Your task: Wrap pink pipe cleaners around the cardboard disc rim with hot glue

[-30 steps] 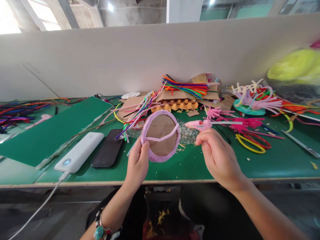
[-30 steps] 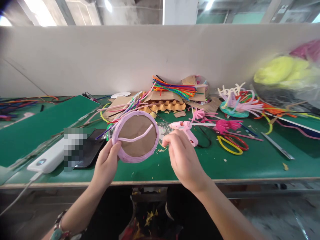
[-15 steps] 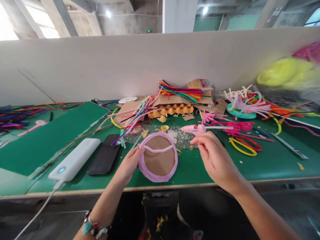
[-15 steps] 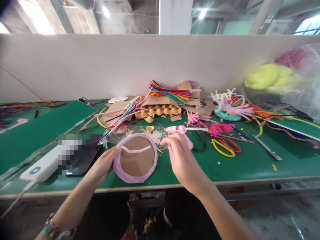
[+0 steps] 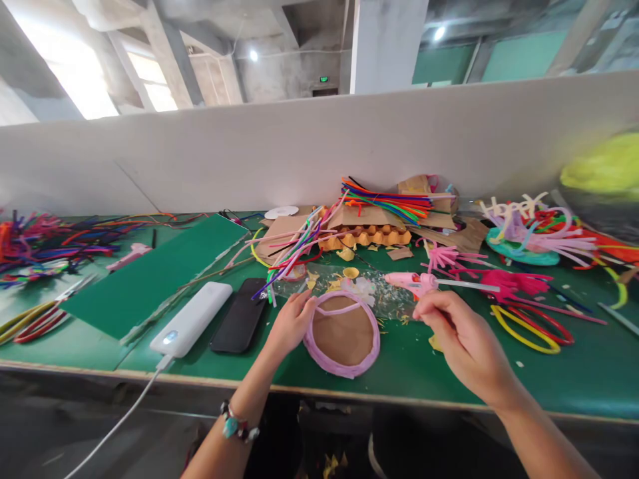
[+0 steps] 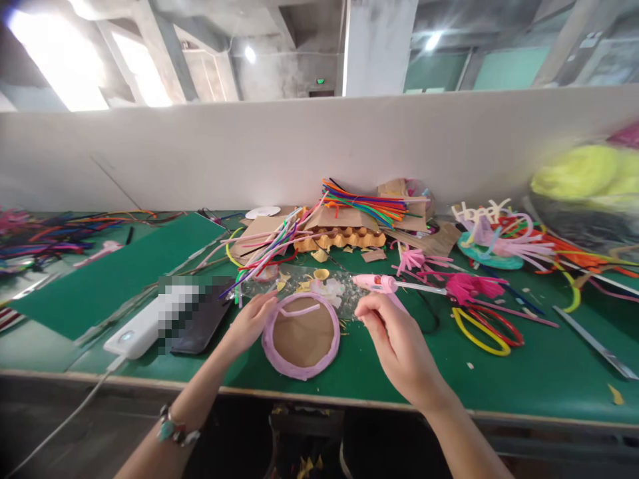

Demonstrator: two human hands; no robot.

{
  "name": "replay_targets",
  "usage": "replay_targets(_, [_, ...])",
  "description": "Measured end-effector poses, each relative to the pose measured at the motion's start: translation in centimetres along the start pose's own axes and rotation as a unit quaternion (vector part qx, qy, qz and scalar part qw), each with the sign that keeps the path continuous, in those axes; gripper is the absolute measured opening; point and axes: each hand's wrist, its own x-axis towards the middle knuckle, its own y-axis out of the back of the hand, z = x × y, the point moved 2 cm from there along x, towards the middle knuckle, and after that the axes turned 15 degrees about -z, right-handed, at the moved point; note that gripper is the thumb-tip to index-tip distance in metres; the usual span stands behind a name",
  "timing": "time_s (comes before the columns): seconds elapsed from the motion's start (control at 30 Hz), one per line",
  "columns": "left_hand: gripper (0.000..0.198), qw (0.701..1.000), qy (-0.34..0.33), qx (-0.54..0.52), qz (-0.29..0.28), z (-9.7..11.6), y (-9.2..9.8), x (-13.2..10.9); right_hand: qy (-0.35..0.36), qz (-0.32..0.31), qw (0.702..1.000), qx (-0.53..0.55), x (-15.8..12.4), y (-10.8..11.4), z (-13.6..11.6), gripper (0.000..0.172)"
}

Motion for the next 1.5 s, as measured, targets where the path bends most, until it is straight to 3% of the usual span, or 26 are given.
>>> replay_targets(0.13, [0.027, 0.987, -0.008, 0.155, 0.036, 1.0, 1.8, 0.5, -0.02, 0.017, 0.999, -0.019, 0.4, -0.2, 0.4, 0.01])
replay_targets(0.27, [0.023, 0.934, 0.102, 0.324, 0.115, 2.2, 5.8, 1.7, 0.007, 0.023, 0.998, -0.064, 0.9, -0.6, 0.8, 0.022])
replay_targets(0.33, [0.027, 0.912, 0.117, 0.382, 0.09, 2.5, 7.0, 2.8, 0.021, 0.013, 0.997, -0.075, 1.1, -0.9, 1.0, 0.024])
replay_targets(0.53, [0.018, 0.896, 0.106, 0.43, 0.031, 1.5, 6.5, 5.3, 0.056, 0.005, 0.995, -0.08, 0.9, -1.0, 1.1, 0.018])
replay_targets(0.63, [0.018, 0.893, 0.107, 0.435, 0.032, 1.6, 6.4, 5.3, 0.056, -0.008, 0.995, -0.076, 0.8, -0.9, 1.1, 0.018])
replay_targets(0.77, [0.025, 0.893, 0.098, 0.435, 0.068, 2.9, 7.8, 5.3, 0.045, -0.038, 0.996, -0.064, 1.0, -0.9, 1.0, 0.019])
replay_targets(0.87, [0.028, 0.887, 0.08, 0.43, 0.147, 4.1, 9.7, 6.0, 0.045, -0.064, 0.996, -0.053, 1.2, -1.0, 0.9, 0.02])
replay_targets(0.97, [0.022, 0.882, -0.02, 0.356, 0.309, 5.8, 12.0, 7.0, 0.045, -0.077, 0.995, -0.049, 1.3, -1.2, 1.0, 0.02])
replay_targets(1.1, [0.014, 0.899, -0.075, 0.285, 0.325, 8.2, 14.5, 8.1, 0.02, -0.098, 0.994, -0.041, 1.4, -1.4, 1.3, 0.019])
replay_targets(1.2, [0.015, 0.859, -0.114, 0.252, 0.43, 10.0, 16.1, 7.4, -0.015, -0.12, 0.992, -0.032, 1.7, -1.6, 1.5, 0.017])
replay_targets(1.23, [0.014, 0.853, -0.129, 0.25, 0.441, 10.3, 16.5, 7.1, -0.021, -0.127, 0.991, -0.032, 1.8, -1.6, 1.5, 0.016])
replay_targets(1.33, [0.013, 0.843, -0.145, 0.217, 0.47, 10.3, 17.9, 6.6, -0.025, -0.144, 0.988, -0.041, 2.2, -1.8, 1.3, 0.016])
replay_targets(1.43, [0.015, 0.806, -0.139, 0.111, 0.564, 9.1, 19.6, 6.3, -0.024, -0.156, 0.986, -0.052, 2.6, -1.9, 1.1, 0.017])
replay_targets(1.5, [0.014, 0.805, -0.156, 0.05, 0.571, 8.7, 20.4, 6.2, -0.021, -0.165, 0.984, -0.056, 2.9, -1.9, 1.0, 0.017])
